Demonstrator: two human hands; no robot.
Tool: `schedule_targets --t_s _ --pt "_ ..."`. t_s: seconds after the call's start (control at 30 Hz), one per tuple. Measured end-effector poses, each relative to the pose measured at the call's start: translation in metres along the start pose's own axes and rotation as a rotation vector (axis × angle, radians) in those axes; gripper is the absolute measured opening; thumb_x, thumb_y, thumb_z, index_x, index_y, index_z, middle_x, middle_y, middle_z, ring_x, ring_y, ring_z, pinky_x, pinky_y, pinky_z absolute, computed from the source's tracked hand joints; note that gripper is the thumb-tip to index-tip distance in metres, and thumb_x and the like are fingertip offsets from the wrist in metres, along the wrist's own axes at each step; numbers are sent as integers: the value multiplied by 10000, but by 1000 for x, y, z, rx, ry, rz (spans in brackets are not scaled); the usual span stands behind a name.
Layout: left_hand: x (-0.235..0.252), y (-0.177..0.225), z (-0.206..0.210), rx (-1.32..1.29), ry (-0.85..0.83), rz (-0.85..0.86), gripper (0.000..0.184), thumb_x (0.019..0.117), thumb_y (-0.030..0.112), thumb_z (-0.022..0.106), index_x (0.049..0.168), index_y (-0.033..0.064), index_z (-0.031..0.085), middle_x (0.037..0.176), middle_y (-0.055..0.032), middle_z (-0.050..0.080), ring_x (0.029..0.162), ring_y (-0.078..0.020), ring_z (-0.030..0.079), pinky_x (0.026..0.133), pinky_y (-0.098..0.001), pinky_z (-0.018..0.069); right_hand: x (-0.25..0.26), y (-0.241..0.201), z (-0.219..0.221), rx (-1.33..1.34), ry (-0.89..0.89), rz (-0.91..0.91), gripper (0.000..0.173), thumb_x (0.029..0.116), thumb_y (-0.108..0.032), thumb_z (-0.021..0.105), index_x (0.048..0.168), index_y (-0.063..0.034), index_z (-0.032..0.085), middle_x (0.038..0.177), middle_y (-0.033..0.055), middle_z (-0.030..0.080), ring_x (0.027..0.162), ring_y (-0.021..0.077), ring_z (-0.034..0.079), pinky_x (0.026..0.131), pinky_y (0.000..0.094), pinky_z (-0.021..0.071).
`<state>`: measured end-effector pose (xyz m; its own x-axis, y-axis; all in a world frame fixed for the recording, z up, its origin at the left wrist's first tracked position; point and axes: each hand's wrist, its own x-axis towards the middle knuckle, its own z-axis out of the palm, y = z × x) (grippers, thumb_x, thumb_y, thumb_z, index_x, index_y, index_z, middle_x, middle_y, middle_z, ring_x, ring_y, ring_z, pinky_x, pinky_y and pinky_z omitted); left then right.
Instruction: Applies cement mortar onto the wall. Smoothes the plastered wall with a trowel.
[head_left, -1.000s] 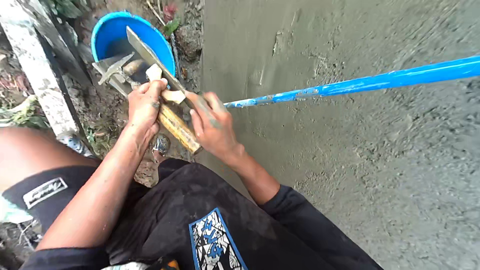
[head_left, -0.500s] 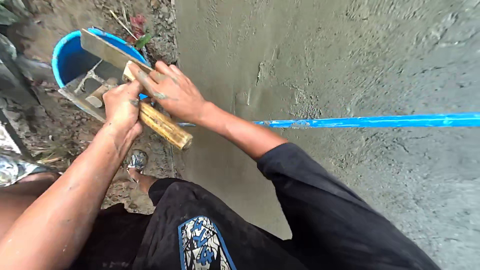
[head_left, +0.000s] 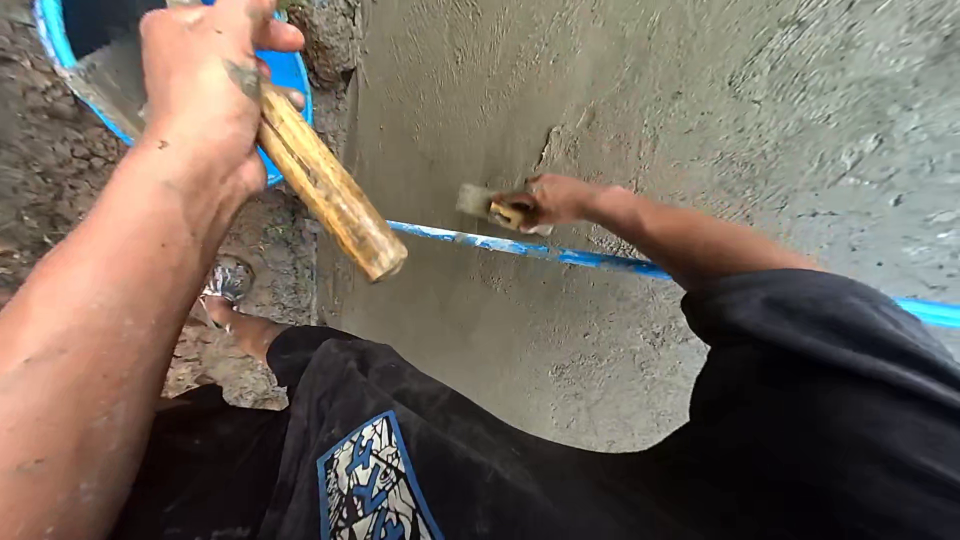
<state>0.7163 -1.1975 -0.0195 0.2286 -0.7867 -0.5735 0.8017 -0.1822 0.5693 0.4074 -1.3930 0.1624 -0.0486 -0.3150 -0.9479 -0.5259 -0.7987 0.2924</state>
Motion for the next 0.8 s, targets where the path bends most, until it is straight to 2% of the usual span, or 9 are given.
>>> schedule_targets --t_s 0.13,0.2,0.27,0.33,0.43,0.57,0.67,0.8 --pt "4 -1 -17 -72 -9 37 155 1038 288 566 937 195 639 842 80 696 642 -42 612 589 -204 526 21 -15 27 -132 -186 -11 573 985 -165 642 1534 -256 506 1341 211 639 1283 452 565 1018 656 457" --pt "5 -4 -23 -74 -2 23 195 1042 324 564 925 198 656 808 80 661 625 -44 602 568 -195 523 32 -13 30 -169 -216 6 505 998 -187 625 1496 -224 549 1338 204 640 1295 444 558 1009 657 464" --pt "2 -4 -25 -74 37 -15 183 1037 326 573 935 198 654 842 74 696 610 -47 619 538 -197 527 37 -12 29 -194 -217 -6 419 1002 -206 624 1420 -177 619 1271 223 665 1237 452 593 989 652 469" --pt "1 -2 -28 -106 51 -33 158 1038 307 567 952 196 639 873 66 702 634 -57 628 567 -212 544 42 -14 28 -229 -211 11 388 1001 -249 618 1382 -176 647 1240 216 677 1197 442 617 965 643 484" --pt "2 -2 -31 -156 63 -29 153 1048 294 547 966 190 622 873 61 702 639 -63 634 589 -214 552 41 -22 26 -204 -129 82 324 989 -266 637 1273 -117 682 1173 220 693 1144 438 642 939 645 495" --pt "6 0 -33 -194 57 -31 125 1040 285 540 1014 187 611 920 41 708 660 -75 625 585 -219 530 36 -16 9 -155 6 195 447 964 -242 666 1401 -154 622 1215 244 682 1155 466 636 947 669 489" --pt "9 1 -32 -230 24 -35 130 1049 279 519 1053 171 591 976 15 709 659 -84 604 573 -223 505 35 -5 -8 -138 100 278 455 965 -245 652 1409 -149 612 1221 267 672 1154 496 629 913 701 489" --pt "13 0 -29 -254 3 -18 66 1019 213 554 994 165 592 904 10 698 640 -87 597 583 -227 518 29 10 -30 -79 205 349 418 952 -248 670 1353 -130 643 1224 286 667 1173 519 613 930 733 464"
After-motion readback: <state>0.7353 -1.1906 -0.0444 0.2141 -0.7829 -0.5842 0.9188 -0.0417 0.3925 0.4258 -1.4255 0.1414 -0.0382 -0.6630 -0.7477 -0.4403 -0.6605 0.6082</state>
